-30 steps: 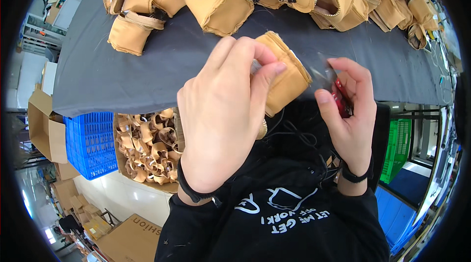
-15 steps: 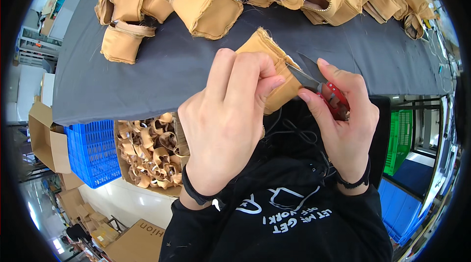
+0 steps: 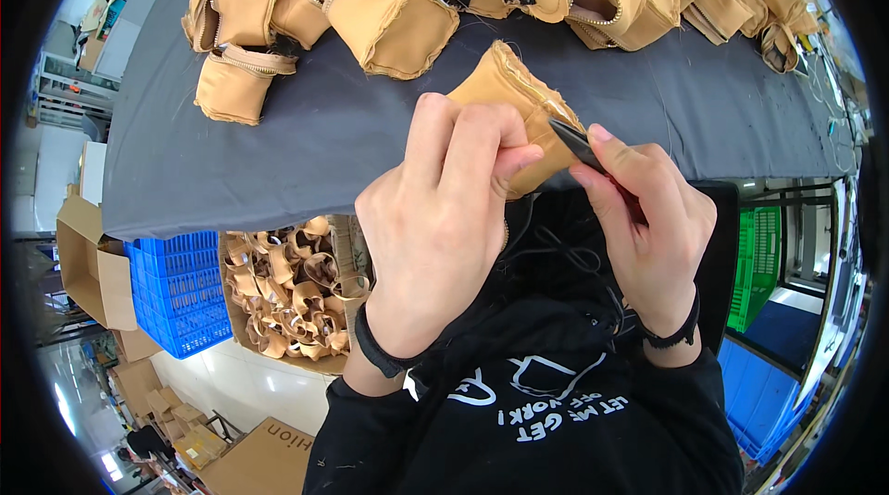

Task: Sorting small leather pouches and trimming excess threads using scissors.

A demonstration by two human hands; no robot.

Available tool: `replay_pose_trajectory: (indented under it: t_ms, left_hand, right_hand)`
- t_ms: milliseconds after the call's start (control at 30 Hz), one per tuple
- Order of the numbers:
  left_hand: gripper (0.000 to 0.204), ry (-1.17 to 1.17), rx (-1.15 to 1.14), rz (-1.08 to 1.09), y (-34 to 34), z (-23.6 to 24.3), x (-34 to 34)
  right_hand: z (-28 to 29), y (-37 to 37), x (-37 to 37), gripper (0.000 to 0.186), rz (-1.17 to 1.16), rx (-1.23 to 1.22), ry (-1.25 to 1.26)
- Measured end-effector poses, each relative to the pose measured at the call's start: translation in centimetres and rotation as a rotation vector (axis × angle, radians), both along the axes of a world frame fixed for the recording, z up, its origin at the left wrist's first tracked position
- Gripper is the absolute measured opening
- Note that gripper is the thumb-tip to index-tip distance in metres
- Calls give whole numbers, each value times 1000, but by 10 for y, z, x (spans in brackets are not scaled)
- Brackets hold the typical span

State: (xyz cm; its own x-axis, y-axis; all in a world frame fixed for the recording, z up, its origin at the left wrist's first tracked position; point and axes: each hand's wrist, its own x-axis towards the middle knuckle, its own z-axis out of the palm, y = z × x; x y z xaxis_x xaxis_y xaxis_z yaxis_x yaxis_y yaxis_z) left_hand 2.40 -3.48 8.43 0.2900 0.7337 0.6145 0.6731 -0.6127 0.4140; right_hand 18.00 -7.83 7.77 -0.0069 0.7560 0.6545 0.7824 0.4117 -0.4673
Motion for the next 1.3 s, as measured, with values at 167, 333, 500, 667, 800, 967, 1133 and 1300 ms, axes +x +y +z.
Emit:
replay_pose_trajectory:
  t_ms: [167,333,500,667,800,967,1133,1300]
  left_hand:
    - [13,-18,-1,-11,-1,1,1]
    - [13,-14,-4,-20,-3,2,1]
    - [14,-70,-58,-51,-4,3,1]
    - [15,-192,-86,-51,-4,-1,0]
    - [15,-240,-116,-70,-4,0,-1]
    - [15,-192,-100,-63,-4,0,-2]
    - [15,-174,-71,-67,-3,-1,-1]
    - [13,-319,-237,-132,-9,-3,-9]
  right_hand:
    - [2,4,-2,27,11,-8,22]
    - [1,7,-2,28,33,-1,31]
    - [2,7,-1,28,-2,-9,38]
    - [3,5,1,28,23,-20,40]
    - [2,5,-1,27,56,-9,46]
    - [3,7,0,32,69,-10,36]
    - [2,7,-2,22,26,-19,37]
    - [-3,6,-8,31,54,-125,470]
